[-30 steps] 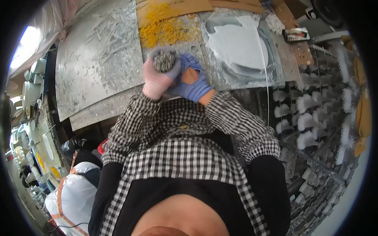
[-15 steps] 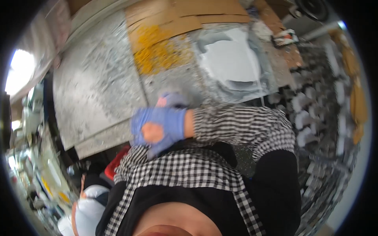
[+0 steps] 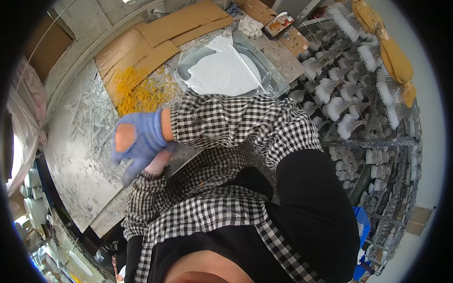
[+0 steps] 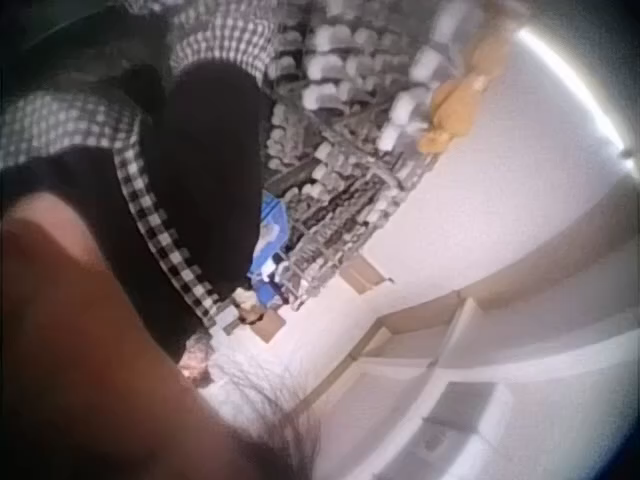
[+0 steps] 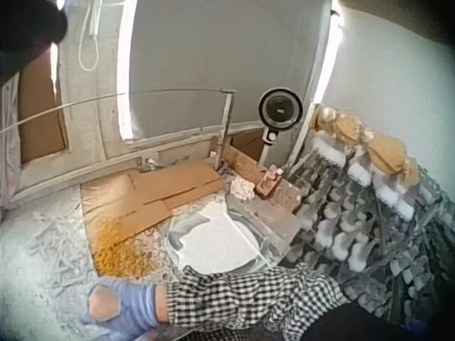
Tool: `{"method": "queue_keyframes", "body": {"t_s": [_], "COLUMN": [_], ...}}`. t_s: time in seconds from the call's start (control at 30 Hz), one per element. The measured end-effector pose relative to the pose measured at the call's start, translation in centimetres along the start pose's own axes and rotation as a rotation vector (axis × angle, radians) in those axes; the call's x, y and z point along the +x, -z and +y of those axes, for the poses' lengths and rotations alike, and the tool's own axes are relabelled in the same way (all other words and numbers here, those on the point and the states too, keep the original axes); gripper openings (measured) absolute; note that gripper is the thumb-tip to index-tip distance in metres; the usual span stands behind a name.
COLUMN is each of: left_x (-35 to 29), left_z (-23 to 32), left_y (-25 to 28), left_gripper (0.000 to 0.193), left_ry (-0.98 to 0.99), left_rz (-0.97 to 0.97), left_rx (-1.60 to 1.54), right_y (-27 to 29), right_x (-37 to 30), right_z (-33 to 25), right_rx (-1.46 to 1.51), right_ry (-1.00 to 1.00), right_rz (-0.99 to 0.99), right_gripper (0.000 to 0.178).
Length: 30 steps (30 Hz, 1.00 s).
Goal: Bundling metal wires and securing them with rubber bands as part of a brush manufacturing process.
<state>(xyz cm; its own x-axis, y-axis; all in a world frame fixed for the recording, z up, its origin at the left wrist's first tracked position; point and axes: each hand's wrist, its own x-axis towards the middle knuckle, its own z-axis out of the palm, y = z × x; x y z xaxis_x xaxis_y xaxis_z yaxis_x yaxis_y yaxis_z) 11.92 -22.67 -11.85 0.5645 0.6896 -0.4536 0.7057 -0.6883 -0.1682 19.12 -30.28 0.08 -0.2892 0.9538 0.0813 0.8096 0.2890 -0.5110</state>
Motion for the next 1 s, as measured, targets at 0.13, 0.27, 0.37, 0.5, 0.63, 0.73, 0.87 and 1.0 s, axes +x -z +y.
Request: {"method": "queue_keyframes", "body": {"t_s": [0.13, 0.27, 0.37, 0.5, 0.63, 0.73, 0.87, 1.0], "left_x": [-4.4, -6.2, -7.6, -3.1, -6.0, -5.7, -4.8, -5.7], "left_z": [5.8, 5.2, 5.0, 7.6, 9.7, 8.2, 4.5, -2.7], "left_y": [4.7, 8.7, 12.0, 10.9, 7.7, 5.8, 1.8, -3.3], "left_gripper": [0.027, 0.029, 0.03, 0.033, 0.036, 0.038, 0.041, 0.044], "left_ry": [0.377, 0.349, 0.29, 0.196, 0.142, 0.094, 0.008, -0.066], "left_rz": [-0.056, -0.076, -0.095, -0.136, -0.165, -0.162, -0.176, -0.216], "left_rx": [-0.111, 0.079, 0.281, 0.551, 0.792, 0.975, 1.272, 1.534], "right_y": [1.1, -0.7, -2.6, -1.1, -0.9, -4.4, -3.0, 2.9], "right_x": [-0.4, 1.0, 2.1, -0.4, -4.6, -5.5, 0.7, 1.2], "right_z": [-2.4, -3.0, -0.6, 4.1, 1.4, -3.4, 1.0, -4.3], "right_rx": [0.107, 0.025, -0.192, -0.171, -0.221, -0.044, -0.195, 0.125], "right_ry": [0.256, -0.432, 0.035, -0.272, -0.187, 0.047, 0.204, 0.549], "right_rz": [0.092, -0.589, -0.212, -0.035, -0.024, 0.008, 0.096, 0.234], "right_gripper": [0.077, 0.071, 0.066, 0.065, 0.064, 0.068, 0.066, 0.061]}}
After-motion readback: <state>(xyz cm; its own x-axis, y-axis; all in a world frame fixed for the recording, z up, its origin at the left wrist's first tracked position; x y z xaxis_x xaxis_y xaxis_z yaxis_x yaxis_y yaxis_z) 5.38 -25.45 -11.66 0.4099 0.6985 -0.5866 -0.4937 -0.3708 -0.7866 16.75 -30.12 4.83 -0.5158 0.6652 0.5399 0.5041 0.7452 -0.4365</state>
